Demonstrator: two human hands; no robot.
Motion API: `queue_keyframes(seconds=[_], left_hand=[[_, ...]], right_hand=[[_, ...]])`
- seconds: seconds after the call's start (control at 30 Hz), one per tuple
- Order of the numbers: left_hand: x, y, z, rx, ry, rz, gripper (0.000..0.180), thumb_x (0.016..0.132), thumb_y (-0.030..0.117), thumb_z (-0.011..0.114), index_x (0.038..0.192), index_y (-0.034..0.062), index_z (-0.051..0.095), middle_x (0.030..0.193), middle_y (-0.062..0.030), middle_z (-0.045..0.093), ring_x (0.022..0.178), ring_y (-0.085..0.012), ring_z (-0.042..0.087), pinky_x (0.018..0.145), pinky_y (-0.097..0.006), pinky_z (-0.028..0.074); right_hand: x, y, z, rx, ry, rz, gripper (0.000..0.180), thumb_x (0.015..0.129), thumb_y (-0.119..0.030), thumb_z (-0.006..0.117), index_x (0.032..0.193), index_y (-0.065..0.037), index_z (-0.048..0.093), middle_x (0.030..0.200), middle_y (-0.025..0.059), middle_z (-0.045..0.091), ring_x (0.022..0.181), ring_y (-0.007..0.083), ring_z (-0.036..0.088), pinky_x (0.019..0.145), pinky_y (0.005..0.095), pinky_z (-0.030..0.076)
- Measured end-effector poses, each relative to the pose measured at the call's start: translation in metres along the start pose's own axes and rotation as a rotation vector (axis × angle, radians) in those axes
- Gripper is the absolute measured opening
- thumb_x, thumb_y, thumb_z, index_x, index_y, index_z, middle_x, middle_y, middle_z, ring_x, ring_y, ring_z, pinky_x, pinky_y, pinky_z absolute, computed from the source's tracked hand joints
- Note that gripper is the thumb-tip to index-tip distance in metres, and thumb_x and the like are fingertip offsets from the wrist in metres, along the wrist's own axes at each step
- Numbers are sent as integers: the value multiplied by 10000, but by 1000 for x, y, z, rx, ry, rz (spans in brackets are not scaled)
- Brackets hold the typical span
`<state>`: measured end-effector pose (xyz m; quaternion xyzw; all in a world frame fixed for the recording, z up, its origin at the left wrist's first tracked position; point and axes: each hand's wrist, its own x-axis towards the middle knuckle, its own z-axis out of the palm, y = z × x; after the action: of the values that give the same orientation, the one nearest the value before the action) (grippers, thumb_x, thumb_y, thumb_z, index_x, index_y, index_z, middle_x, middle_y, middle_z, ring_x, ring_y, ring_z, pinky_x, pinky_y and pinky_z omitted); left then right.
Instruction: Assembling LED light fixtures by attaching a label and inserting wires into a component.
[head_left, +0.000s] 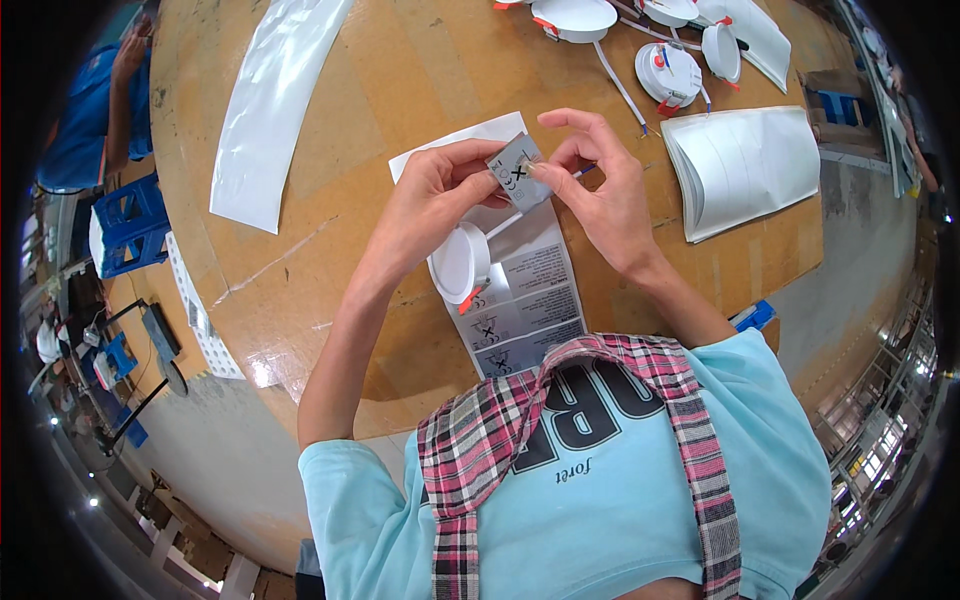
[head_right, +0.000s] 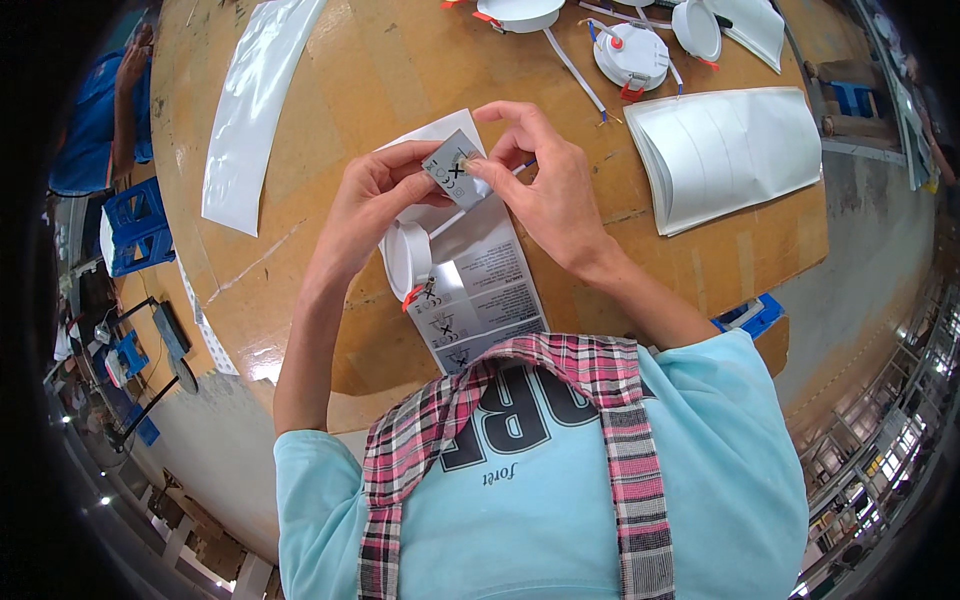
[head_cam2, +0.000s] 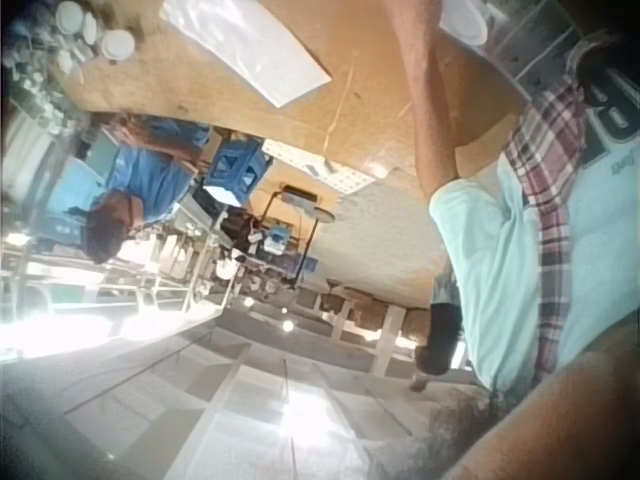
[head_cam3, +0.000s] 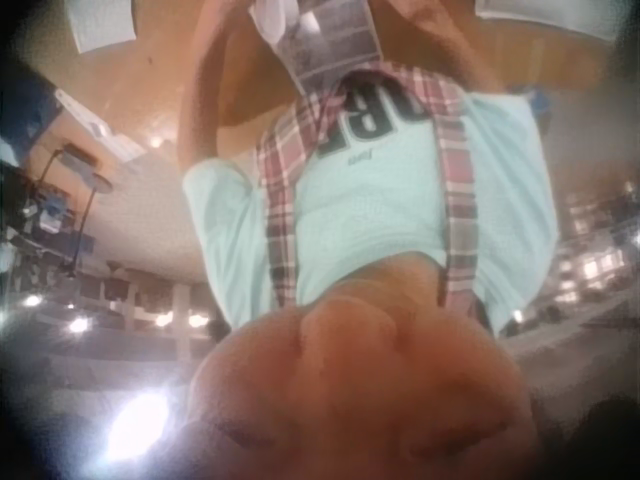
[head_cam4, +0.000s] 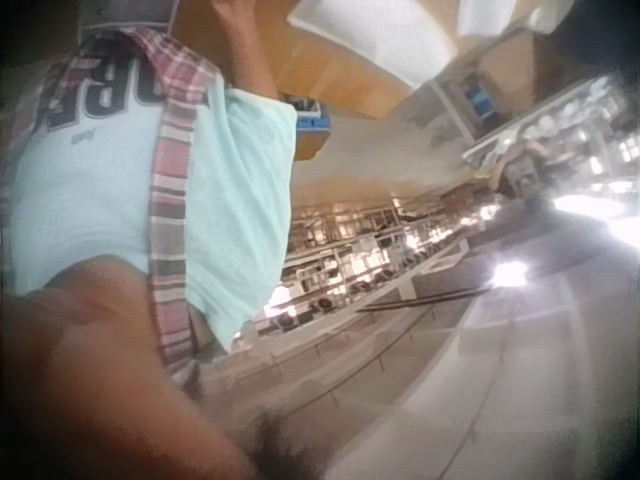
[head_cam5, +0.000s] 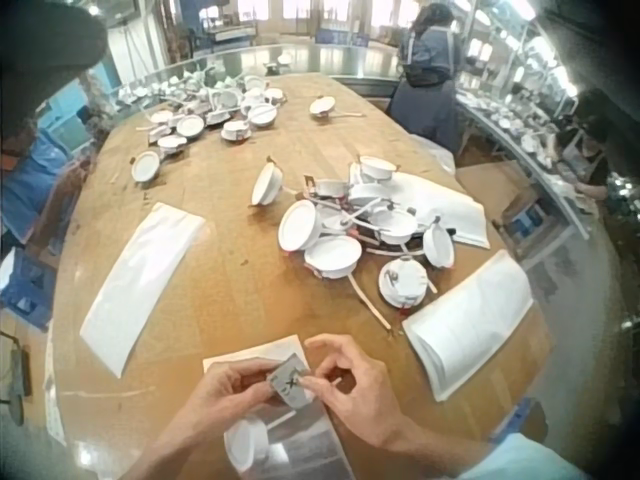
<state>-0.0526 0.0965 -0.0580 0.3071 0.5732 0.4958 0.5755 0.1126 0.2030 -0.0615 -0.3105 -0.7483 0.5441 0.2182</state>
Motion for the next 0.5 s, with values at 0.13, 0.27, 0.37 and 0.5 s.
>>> queue_keyframes(seconds=[0.13,0.27,0.37,0.5], left_hand=[[0,-1,0,-2,6,-5,334,908,126,588,1192,-50,586,967,-112,685,862,-160,662,811,-274,521],[-2,2,2,9,0,-1,325,908,113,584,1188,-52,588,959,-113,686,861,-157,661,808,-271,521],[-3,4,3,10,4,-5,320,907,109,584,1183,-52,591,950,-112,686,859,-153,659,808,-270,520],[-3,4,4,8,3,-1,311,902,103,584,1171,-54,597,940,-108,687,852,-148,657,812,-267,513]], right_hand=[[0,1,1,-2,5,2,380,823,-88,687,1164,-36,527,721,61,620,658,136,599,601,273,470],[-1,0,1,-8,3,15,374,826,-90,685,1161,-37,526,721,62,619,668,138,601,604,277,469],[-1,1,1,9,3,14,374,826,-95,687,1158,-38,526,723,63,619,665,138,601,601,277,467],[-1,-1,1,15,1,18,369,827,-97,686,1154,-37,526,725,64,618,665,138,602,599,277,467]])
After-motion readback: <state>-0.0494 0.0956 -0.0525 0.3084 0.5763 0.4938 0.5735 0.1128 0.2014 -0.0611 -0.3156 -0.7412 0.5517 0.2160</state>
